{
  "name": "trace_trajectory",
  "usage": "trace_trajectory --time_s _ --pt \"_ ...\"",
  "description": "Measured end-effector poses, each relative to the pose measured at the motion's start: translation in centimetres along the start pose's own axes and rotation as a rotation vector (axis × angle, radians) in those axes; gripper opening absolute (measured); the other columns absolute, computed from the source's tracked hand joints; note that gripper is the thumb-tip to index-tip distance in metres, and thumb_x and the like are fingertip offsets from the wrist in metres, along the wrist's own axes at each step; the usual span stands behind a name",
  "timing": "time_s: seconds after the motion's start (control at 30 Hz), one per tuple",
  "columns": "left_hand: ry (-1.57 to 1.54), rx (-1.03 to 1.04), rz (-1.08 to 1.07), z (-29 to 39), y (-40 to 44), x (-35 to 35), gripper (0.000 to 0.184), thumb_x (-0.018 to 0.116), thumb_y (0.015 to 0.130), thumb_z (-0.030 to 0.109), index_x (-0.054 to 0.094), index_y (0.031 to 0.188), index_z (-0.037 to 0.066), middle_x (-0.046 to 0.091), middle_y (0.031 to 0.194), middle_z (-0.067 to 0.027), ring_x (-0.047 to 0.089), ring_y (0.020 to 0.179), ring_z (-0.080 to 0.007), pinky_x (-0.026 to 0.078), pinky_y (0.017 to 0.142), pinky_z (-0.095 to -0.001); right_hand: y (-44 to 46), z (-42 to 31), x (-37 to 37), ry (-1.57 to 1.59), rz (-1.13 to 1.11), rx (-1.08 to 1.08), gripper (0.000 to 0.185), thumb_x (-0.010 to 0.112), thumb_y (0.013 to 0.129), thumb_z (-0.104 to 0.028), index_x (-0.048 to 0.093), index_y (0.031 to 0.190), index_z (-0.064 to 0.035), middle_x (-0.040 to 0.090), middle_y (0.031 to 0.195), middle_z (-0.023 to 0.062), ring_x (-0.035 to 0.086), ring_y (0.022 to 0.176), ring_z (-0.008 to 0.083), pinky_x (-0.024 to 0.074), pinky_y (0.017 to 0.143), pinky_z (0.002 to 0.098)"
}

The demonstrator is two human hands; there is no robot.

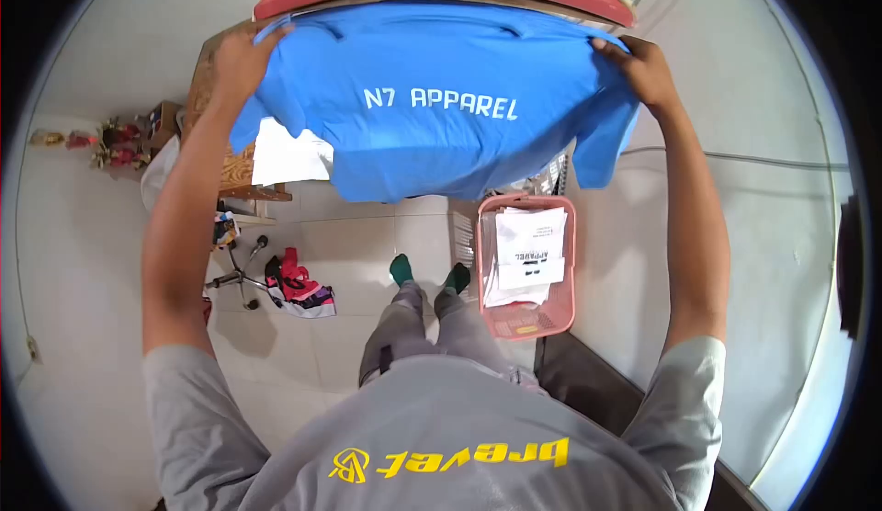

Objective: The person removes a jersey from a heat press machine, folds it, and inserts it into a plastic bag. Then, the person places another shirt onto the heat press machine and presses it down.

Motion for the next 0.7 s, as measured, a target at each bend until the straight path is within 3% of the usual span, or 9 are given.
trace_trajectory --time_s 0.07,0.17,0.33,0.37,0.5,0.57,0.6,0.67,0.7 --pt "-0.043 -0.038 0.031 -0.9 1.3 1.4 0.074 0.072 0.083 0.075 0.081 0.120 0.012 0.078 0.090 -0.0204 0.075 0.095 -0.0390 0.055 0.090 -0.0484 3.1 2.9 1.7 -0.052 -0.013 0.063 0.066 0.078 0.089 -0.061 0.076 0.090 0.0053 0.071 0.074 0.0133 0.064 0.069 0.0235 0.0509 0.070 0.0401" --pt "0.033 -0.101 0.055 -2.3 3.5 7.8 0.075 0.076 0.082 0.072 0.078 0.123 0.009 0.076 0.086 -0.0209 0.075 0.093 -0.0376 0.056 0.091 -0.0469 5.7 6.5 6.5 -0.163 -0.009 0.096 0.065 0.079 0.088 -0.060 0.076 0.090 0.0051 0.069 0.074 0.0081 0.062 0.070 0.0174 0.0496 0.067 0.0382" --pt "-0.641 -0.241 -0.287 -6.2 6.0 20.2 0.054 0.079 0.086 0.039 0.075 0.126 0.002 0.070 0.131 -0.0193 0.066 0.121 -0.0327 0.045 0.111 -0.0376 5.0 11.0 15.2 0.309 -0.340 0.201 0.049 0.077 0.092 -0.043 0.076 0.108 0.0033 0.073 0.091 0.0072 0.065 0.083 0.0166 0.0517 0.077 0.0339" --pt "-0.784 -0.420 -0.362 -7.3 5.4 21.3 0.047 0.077 0.087 0.035 0.077 0.119 0.000 0.073 0.124 -0.0159 0.067 0.115 -0.0287 0.047 0.107 -0.0363 4.3 10.7 16.1 0.468 -0.358 0.233 0.046 0.076 0.093 -0.039 0.075 0.111 0.0033 0.073 0.093 0.0059 0.065 0.084 0.0165 0.0514 0.078 0.0328" --pt "-0.714 -0.222 -0.208 -8.4 6.4 20.1 0.034 0.084 0.087 0.035 0.079 0.100 0.004 0.066 0.091 0.0015 0.055 0.081 -0.0130 0.046 0.078 -0.0332 6.6 13.8 14.5 0.463 -0.230 0.168 0.039 0.073 0.099 -0.032 0.073 0.116 0.0030 0.073 0.095 0.0038 0.066 0.083 0.0144 0.0527 0.079 0.0299" --pt "-0.675 -0.195 -0.091 -8.5 8.2 18.3 0.034 0.085 0.088 0.033 0.078 0.103 0.004 0.071 0.096 -0.0002 0.059 0.087 -0.0132 0.047 0.083 -0.0313 7.2 11.3 11.9 0.440 -0.052 0.147 0.040 0.077 0.098 -0.037 0.074 0.108 0.0008 0.073 0.092 0.0045 0.066 0.081 0.0125 0.0519 0.077 0.0276" --pt "-0.706 0.069 0.027 -5.0 7.5 16.1 0.036 0.073 0.096 0.025 0.072 0.122 0.001 0.073 0.112 -0.0071 0.067 0.100 -0.0186 0.053 0.091 -0.0322 8.0 10.4 10.8 0.348 -0.010 0.161 0.041 0.077 0.097 -0.039 0.074 0.107 0.0012 0.073 0.092 0.0050 0.066 0.081 0.0127 0.0519 0.077 0.0273" --pt "-0.916 -0.056 -0.149 -5.8 10.3 17.4 0.031 0.064 0.100 0.026 0.075 0.115 0.001 0.074 0.113 -0.0071 0.067 0.103 -0.0193 0.050 0.096 -0.0317 10.3 10.2 10.4 0.261 0.086 0.144 0.043 0.078 0.095 -0.041 0.073 0.104 0.0006 0.074 0.090 0.0051 0.067 0.078 0.0131 0.0530 0.075 0.0271" --pt "-1.017 -0.131 -0.248 -6.5 11.4 18.2 0.031 0.060 0.102 0.027 0.076 0.112 0.002 0.075 0.114 -0.0071 0.067 0.105 -0.0196 0.049 0.099 -0.0315 12.3 11.6 11.4 0.206 -0.054 0.138 0.041 0.065 0.103 -0.038 0.073 0.114 0.0007 0.074 0.096 0.0061 0.067 0.088 0.0144 0.0520 0.085 0.0291"
Point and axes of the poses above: each hand's wrist, its own y-axis towards the middle knuckle, its own x-axis out of the palm, z = x × y, the point moved 6 cm from there along y, towards the middle knuckle
